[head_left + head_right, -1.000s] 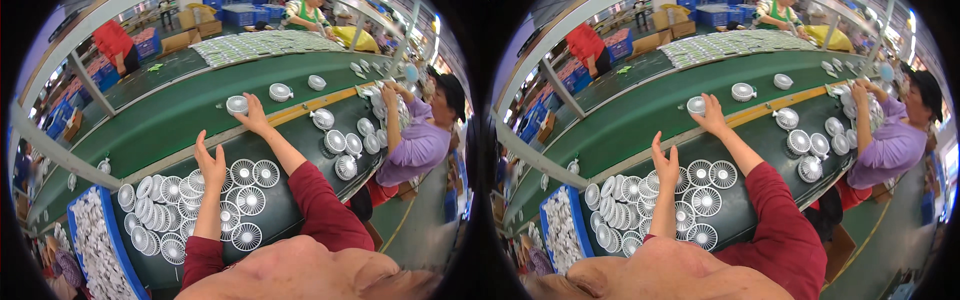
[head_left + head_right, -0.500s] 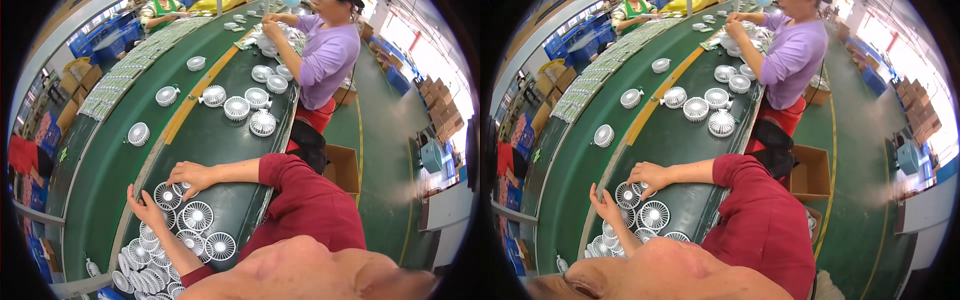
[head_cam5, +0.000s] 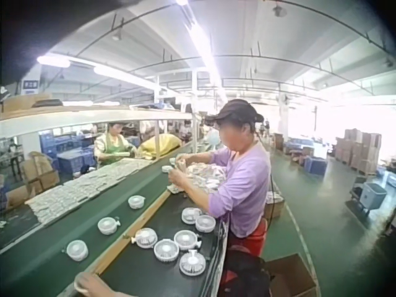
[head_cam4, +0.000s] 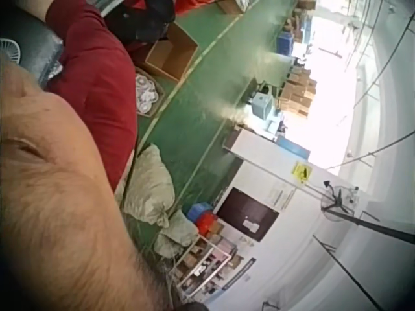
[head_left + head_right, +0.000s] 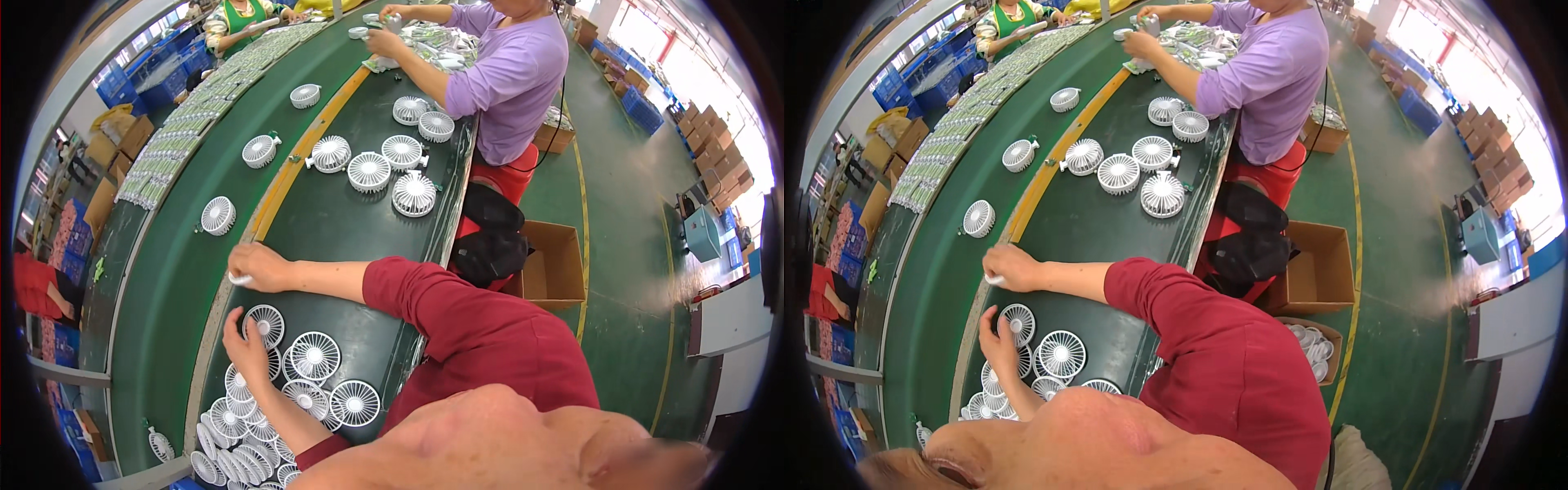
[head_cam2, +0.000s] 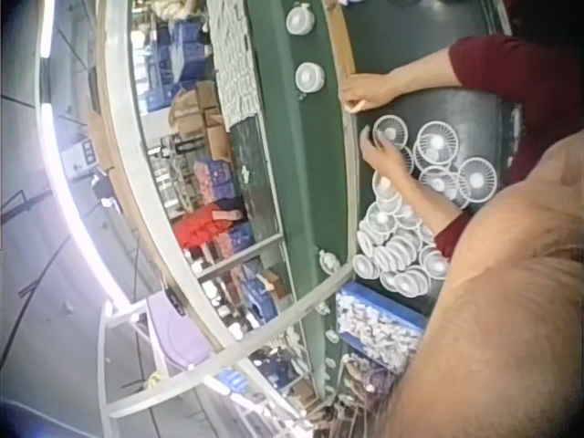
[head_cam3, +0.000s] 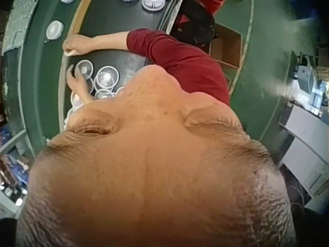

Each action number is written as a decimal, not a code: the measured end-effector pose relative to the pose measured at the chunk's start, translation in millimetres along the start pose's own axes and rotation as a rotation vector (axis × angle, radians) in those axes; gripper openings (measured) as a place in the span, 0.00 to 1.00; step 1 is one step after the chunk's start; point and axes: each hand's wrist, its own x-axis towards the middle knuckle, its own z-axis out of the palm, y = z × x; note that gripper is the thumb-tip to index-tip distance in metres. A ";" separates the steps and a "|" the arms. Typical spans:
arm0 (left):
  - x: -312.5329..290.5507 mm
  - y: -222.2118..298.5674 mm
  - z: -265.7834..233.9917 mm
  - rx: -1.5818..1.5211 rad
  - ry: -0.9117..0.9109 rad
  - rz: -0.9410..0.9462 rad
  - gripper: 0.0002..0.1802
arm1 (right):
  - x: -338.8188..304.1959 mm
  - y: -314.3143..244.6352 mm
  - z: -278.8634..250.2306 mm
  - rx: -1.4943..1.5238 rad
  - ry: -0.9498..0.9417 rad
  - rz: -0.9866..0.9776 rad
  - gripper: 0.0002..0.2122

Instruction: The person assembles portable fans by picking up fan grilles from a pile and snapping them onto fan housings by hand.

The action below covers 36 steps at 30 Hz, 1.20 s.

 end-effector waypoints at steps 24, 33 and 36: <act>-4.9 34.8 -3.2 0.247 0.231 0.191 0.18 | -12.4 0.2 12.9 -0.104 -0.109 -0.026 0.16; -11.0 25.7 6.7 0.263 0.047 0.244 0.21 | -12.8 1.0 14.4 -0.105 -0.109 -0.014 0.16; -13.8 17.2 7.0 0.295 0.096 0.197 0.21 | -13.0 -1.5 14.7 -0.096 -0.114 -0.014 0.16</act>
